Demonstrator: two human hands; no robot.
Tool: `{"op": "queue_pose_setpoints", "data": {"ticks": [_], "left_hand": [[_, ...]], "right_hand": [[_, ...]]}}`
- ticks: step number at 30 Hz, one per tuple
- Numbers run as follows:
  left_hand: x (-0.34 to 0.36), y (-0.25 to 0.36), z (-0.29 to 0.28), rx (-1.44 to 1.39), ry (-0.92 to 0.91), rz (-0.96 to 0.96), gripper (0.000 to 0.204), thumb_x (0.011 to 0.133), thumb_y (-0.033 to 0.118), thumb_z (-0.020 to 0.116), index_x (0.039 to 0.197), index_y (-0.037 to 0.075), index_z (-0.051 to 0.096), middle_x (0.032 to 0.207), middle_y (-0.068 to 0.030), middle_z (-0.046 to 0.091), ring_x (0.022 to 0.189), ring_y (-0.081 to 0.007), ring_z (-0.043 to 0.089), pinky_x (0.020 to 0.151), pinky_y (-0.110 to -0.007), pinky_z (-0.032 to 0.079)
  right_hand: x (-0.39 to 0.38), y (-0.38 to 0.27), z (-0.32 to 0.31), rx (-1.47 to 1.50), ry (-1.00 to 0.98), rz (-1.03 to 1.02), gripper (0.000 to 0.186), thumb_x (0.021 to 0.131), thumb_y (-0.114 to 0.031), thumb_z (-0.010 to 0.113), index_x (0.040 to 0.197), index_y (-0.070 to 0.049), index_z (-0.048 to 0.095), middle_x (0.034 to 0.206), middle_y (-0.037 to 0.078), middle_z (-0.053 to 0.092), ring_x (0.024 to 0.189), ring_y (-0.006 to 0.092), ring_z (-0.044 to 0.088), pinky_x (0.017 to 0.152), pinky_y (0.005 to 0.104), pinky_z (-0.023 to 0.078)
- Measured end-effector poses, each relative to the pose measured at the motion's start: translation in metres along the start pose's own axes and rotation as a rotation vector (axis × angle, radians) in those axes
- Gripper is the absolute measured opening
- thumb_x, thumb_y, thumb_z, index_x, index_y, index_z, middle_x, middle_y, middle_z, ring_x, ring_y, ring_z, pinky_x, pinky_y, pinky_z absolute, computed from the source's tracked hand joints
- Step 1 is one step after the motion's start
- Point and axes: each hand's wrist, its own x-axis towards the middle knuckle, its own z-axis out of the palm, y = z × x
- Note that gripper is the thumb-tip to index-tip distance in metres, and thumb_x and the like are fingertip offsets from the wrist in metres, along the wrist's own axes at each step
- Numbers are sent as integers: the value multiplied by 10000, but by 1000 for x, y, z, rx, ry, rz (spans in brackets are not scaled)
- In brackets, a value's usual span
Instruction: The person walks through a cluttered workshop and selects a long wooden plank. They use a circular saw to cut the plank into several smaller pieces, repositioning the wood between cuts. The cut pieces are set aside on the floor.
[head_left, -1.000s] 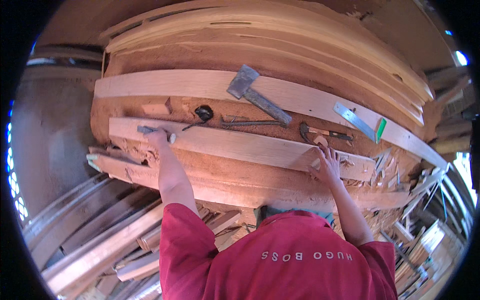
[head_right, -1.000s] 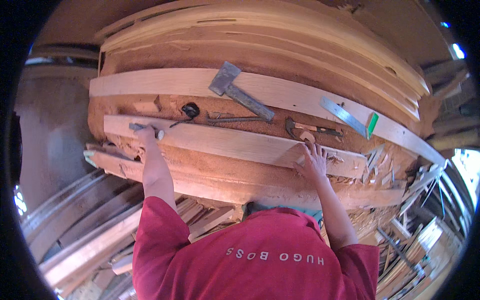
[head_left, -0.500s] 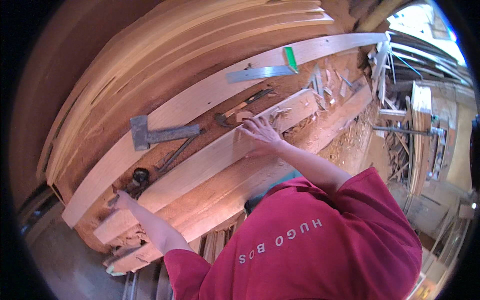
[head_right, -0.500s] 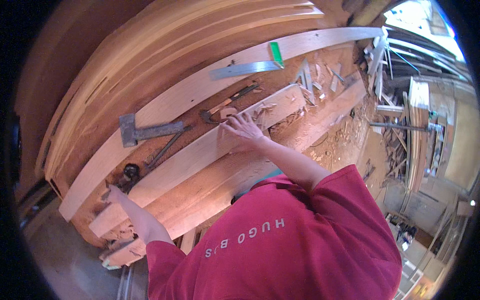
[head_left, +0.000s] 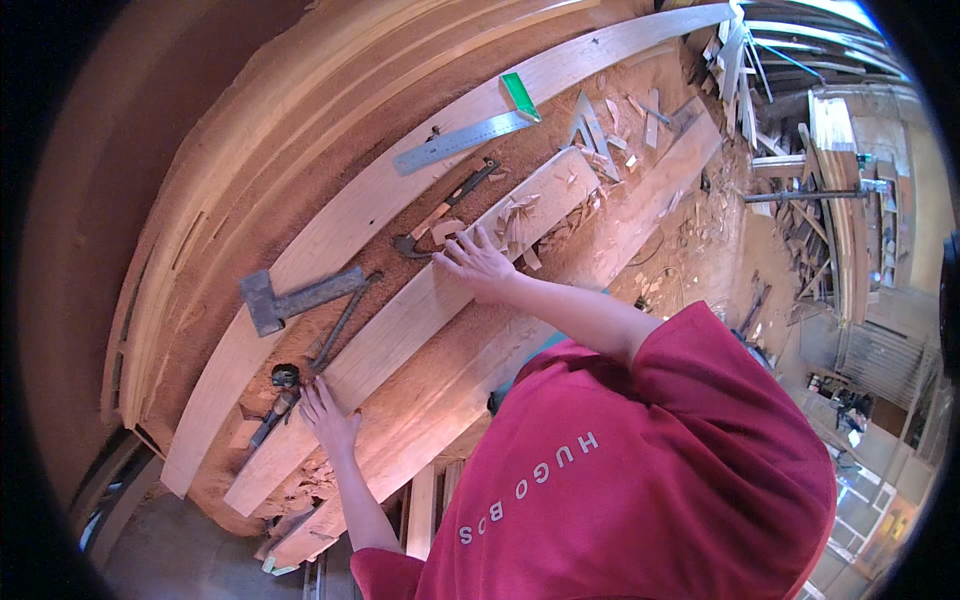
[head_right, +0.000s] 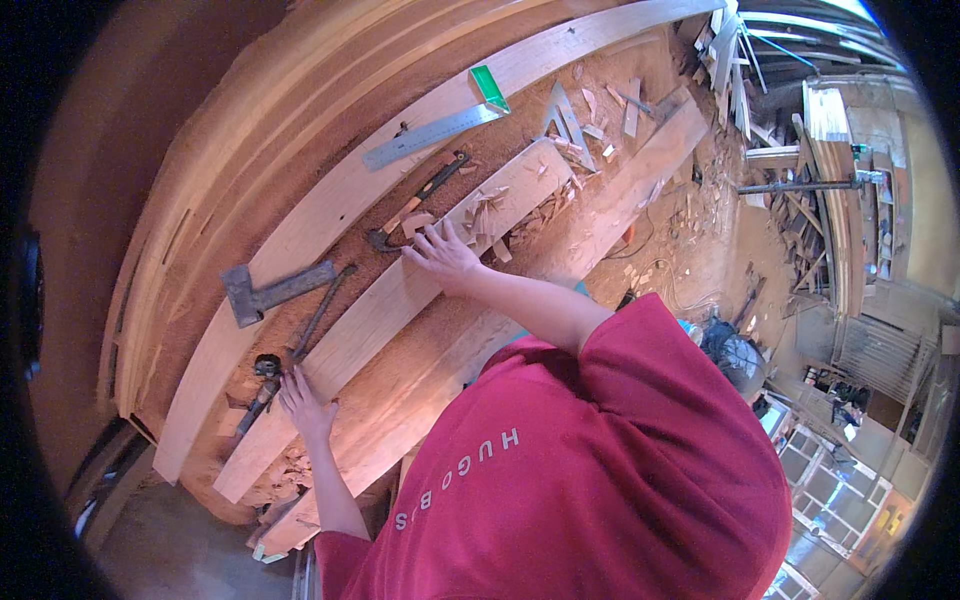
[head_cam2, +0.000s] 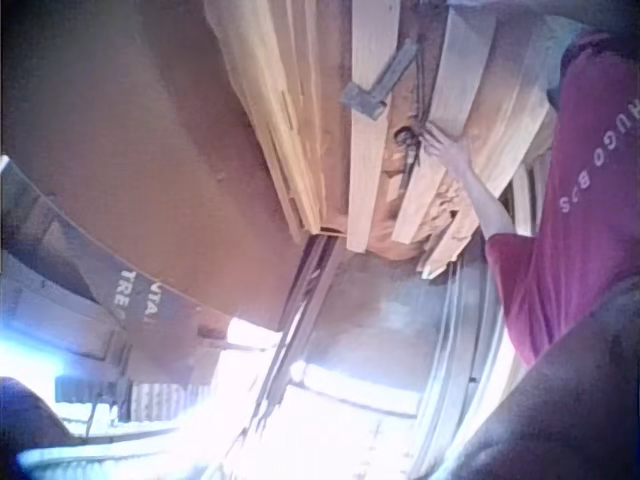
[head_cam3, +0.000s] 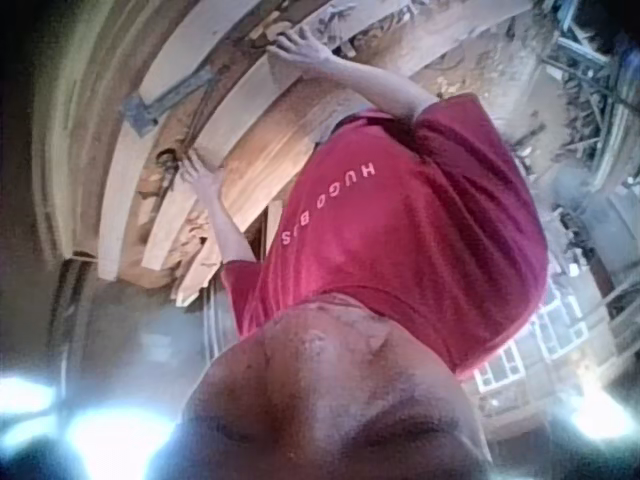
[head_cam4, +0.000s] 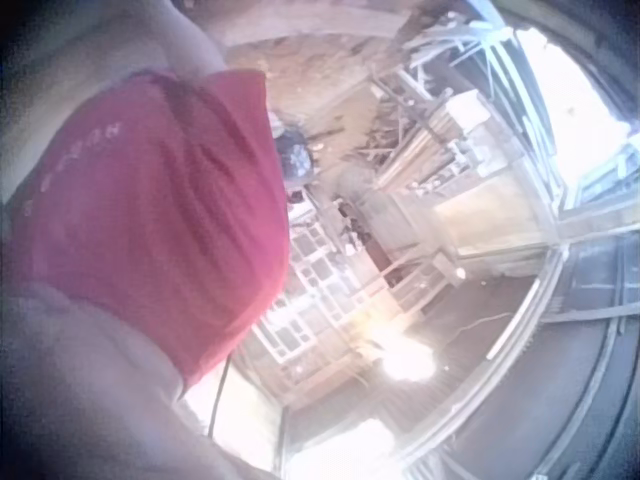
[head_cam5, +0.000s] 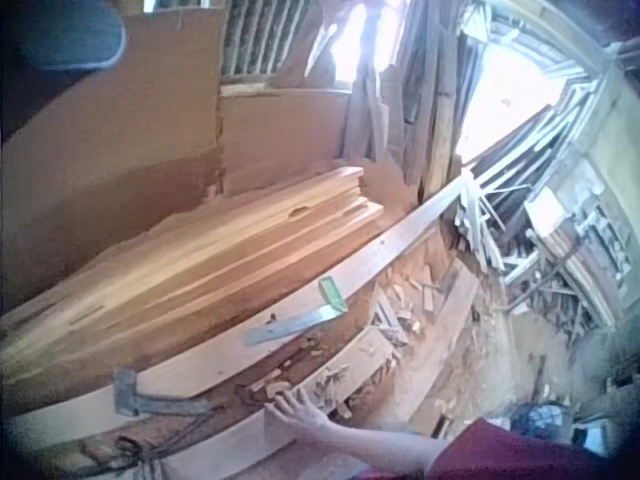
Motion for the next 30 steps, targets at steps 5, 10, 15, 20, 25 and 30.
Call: {"op": "queue_pose_setpoints", "data": {"ticks": [5, 10, 15, 20, 25, 30], "left_hand": [[22, -12, 15, 110, -153, -3, 1155, 513, 359, 866, 1473, 73, 292, 1362, -178, 441, 1278, -339, 430, 1068, -497, 339], [10, 5, -18, 126, -122, 129, 1123, 461, 347, 875, 1421, 70, 363, 1254, -169, 507, 1151, -324, 502, 929, -479, 396], [-10, 73, -57, 11, -237, 227, 1172, 446, 420, 892, 1426, 51, 366, 1223, -176, 515, 1145, -333, 497, 946, -516, 369], [-26, 151, -46, -114, -328, 287, 1214, 433, 461, 896, 1434, 37, 355, 1250, -194, 507, 1165, -350, 493, 981, -504, 361], [-27, 195, -31, -367, -600, 380, 1125, 470, 412, 871, 1412, 6, 410, 1334, -216, 485, 1278, -363, 449, 1036, -486, 374], [-25, 174, 87, -1076, -569, 342, 929, 577, 251, 816, 1396, -3, 456, 1391, -236, 479, 1312, -379, 446, 1092, -441, 372]], "right_hand": [[2, 5, 7, -94, 80, -36, 904, 748, -369, 739, 1502, -147, 293, 1427, 142, 425, 1352, 336, 375, 1090, 633, 270], [-28, 17, 3, -85, 93, -32, 834, 754, -370, 738, 1464, -165, 352, 1341, 108, 493, 1301, 309, 435, 1078, 636, 280], [-99, 78, -22, 30, 49, -31, 803, 684, -362, 795, 1395, -228, 445, 1254, 55, 543, 1264, 260, 466, 1065, 610, 305], [-139, 136, 12, 105, -188, 26, 1262, 391, -318, 943, 1485, -227, 320, 1410, 87, 451, 1355, 304, 382, 1129, 565, 276], [-158, 182, 48, 246, -575, -17, 1118, 413, -260, 892, 1437, -190, 446, 1404, 114, 504, 1317, 294, 461, 1053, 478, 427], [-155, 215, 83, 414, -289, 41, 820, 618, -507, 795, 1331, -168, 574, 1155, 95, 677, 1093, 283, 628, 929, 494, 484]]}}
